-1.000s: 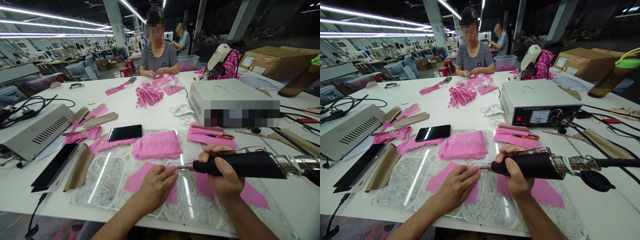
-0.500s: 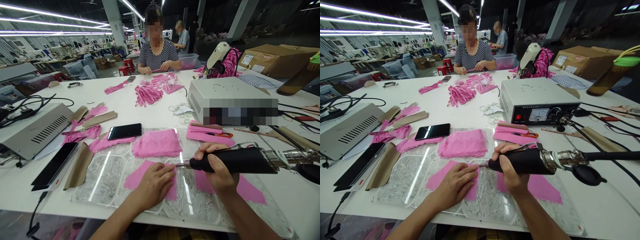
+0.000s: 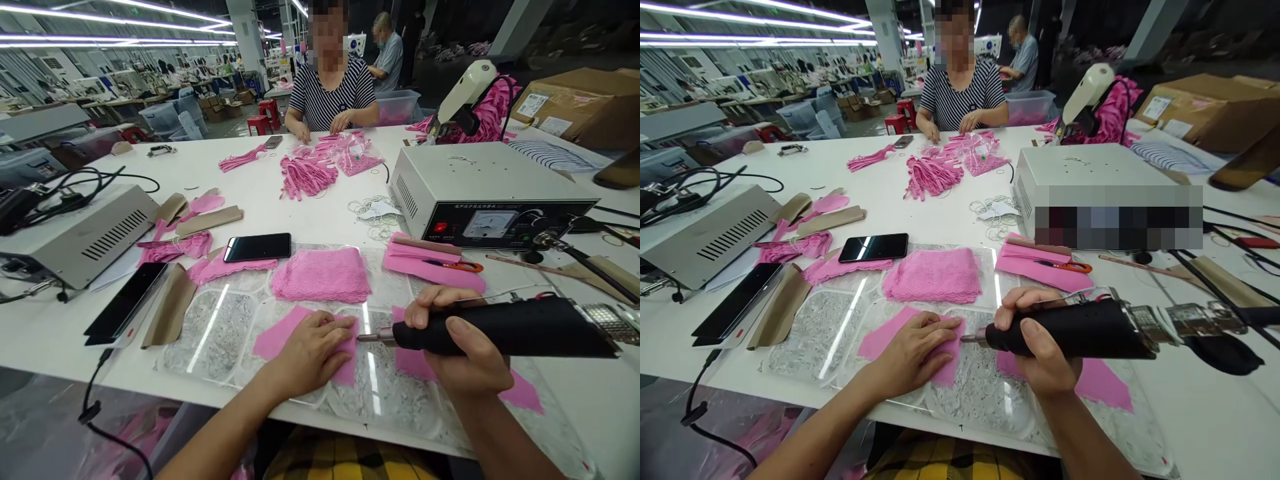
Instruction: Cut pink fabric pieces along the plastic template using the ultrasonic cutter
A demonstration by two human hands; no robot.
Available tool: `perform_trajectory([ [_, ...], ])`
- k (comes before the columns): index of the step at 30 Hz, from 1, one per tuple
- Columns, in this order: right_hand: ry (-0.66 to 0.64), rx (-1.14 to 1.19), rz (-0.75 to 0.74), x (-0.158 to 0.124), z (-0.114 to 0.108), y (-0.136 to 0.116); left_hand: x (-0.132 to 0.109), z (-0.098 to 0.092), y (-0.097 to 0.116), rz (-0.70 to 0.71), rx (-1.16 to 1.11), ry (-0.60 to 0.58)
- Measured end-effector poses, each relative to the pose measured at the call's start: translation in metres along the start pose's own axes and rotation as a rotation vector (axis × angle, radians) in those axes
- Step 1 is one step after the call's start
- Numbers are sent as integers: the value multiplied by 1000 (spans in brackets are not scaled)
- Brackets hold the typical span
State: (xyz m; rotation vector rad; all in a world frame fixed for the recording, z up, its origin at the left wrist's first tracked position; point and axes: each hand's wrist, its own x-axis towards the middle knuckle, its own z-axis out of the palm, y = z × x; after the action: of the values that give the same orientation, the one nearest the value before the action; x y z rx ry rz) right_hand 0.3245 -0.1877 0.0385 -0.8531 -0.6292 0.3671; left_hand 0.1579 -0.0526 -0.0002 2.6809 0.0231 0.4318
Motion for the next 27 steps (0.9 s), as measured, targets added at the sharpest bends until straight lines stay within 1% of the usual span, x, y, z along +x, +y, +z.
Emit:
perform_trajectory([
  [7,-52,0,13,-1,0,3,0,1,0,6,9,7],
  [11,-61,-12,10,-2,1,3,1,1,0,18,0,22],
  [18,-72,-59,-1,-4,1,4,-1,2,-1,-2,-10,12],
  [23,-85,-93,-19,-4,0,3,-2,2,0,-27,-33,-18],
  [27,-85,-39,29,-4,-1,-1,-3,0,1,-50,-49,-48],
])
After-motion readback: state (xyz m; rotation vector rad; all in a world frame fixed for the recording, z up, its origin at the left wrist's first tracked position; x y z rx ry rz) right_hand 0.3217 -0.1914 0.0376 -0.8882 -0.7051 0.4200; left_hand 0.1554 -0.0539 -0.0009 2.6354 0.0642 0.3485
